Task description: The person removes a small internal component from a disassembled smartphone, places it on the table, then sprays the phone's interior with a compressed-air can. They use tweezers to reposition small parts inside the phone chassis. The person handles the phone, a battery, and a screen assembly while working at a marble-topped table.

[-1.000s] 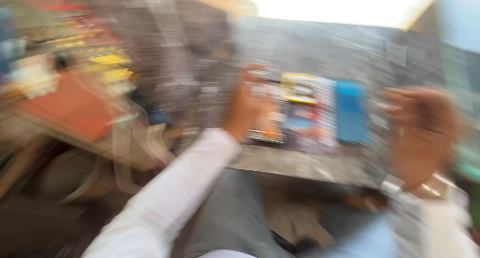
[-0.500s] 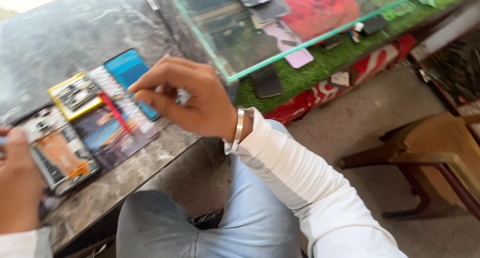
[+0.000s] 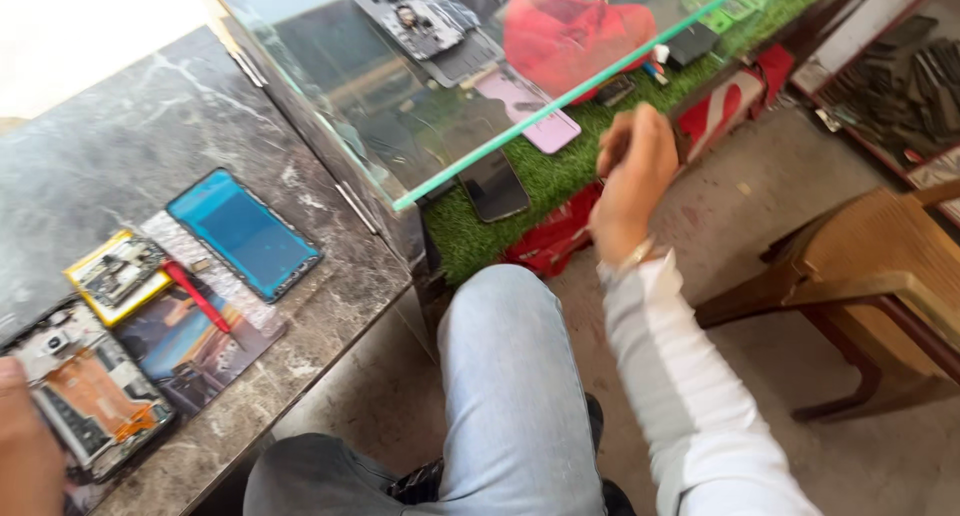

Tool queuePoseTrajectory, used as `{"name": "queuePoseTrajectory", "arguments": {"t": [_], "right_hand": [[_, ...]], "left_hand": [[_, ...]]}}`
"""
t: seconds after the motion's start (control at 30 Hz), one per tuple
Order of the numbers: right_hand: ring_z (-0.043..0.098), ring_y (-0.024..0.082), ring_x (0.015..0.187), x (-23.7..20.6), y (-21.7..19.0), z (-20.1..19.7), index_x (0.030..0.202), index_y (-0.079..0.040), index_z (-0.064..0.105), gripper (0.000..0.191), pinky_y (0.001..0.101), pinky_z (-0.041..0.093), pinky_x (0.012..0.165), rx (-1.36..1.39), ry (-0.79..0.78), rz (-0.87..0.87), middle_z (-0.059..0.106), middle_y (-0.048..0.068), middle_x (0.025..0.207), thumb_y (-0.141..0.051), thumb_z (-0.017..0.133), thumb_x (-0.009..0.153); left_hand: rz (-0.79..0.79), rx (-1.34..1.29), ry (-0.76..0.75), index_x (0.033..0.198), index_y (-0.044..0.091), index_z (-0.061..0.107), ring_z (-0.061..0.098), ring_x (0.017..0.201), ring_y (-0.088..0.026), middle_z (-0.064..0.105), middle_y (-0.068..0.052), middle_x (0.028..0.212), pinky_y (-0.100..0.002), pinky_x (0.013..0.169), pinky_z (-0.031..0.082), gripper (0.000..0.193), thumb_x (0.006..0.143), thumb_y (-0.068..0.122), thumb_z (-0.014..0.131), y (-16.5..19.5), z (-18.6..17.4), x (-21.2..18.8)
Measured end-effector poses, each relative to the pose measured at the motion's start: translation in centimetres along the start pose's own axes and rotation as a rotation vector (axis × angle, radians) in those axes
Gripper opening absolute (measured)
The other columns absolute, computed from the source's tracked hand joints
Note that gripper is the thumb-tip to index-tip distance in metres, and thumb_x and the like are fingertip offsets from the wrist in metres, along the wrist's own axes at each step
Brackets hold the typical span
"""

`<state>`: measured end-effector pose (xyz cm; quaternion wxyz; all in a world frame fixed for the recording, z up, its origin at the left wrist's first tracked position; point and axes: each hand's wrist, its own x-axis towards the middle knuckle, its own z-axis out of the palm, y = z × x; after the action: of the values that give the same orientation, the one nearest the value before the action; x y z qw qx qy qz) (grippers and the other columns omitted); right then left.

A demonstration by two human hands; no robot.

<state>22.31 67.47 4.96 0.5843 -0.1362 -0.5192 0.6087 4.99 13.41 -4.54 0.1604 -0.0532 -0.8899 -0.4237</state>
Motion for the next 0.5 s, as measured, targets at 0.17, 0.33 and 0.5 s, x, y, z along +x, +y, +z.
{"name": "queuePoseTrajectory", "arguments": {"t": [0.17, 0.33, 0.5], "right_hand": [[0.061, 0.035, 0.107, 8.7, 1.8, 3.3, 0.125, -0.003, 0.060, 0.054, 0.0449, 0.053, 0.087, -0.963, -0.333, -0.609, 0.060, 0.018, 0.120, -0.032, 0.090, 0.091], [0.058, 0.047, 0.115, 9.6, -0.7, 10.9, 0.139, -0.005, 0.060, 0.102, 0.0605, 0.048, 0.090, -1.548, -0.519, -0.271, 0.056, 0.029, 0.128, -0.074, 0.083, 0.068], [0.058, 0.046, 0.121, 9.2, -1.3, 14.4, 0.136, -0.014, 0.064, 0.076, 0.0675, 0.044, 0.096, -1.801, -0.595, 0.101, 0.059, 0.026, 0.137, -0.069, 0.065, 0.083]], "left_hand": [[0.166, -0.152, 0.147, 0.144, 0.000, 0.047, 0.055, 0.090, -0.011, 0.060, -0.008, 0.114, -0.025, 0.070, 0.045, 0.042, 0.107, 0.006, 0.065, 4.5, -3.5, 0.3], [0.111, -0.197, 0.182, 0.141, 0.003, 0.050, 0.052, 0.083, -0.009, 0.062, -0.006, 0.110, -0.025, 0.068, 0.045, 0.048, 0.098, 0.004, 0.071, 7.0, -7.2, 1.7], [0.076, -0.167, 0.161, 0.137, 0.002, 0.050, 0.056, 0.078, -0.008, 0.064, -0.006, 0.106, -0.025, 0.062, 0.049, 0.046, 0.095, 0.006, 0.069, 7.7, -8.4, 2.4]]}}
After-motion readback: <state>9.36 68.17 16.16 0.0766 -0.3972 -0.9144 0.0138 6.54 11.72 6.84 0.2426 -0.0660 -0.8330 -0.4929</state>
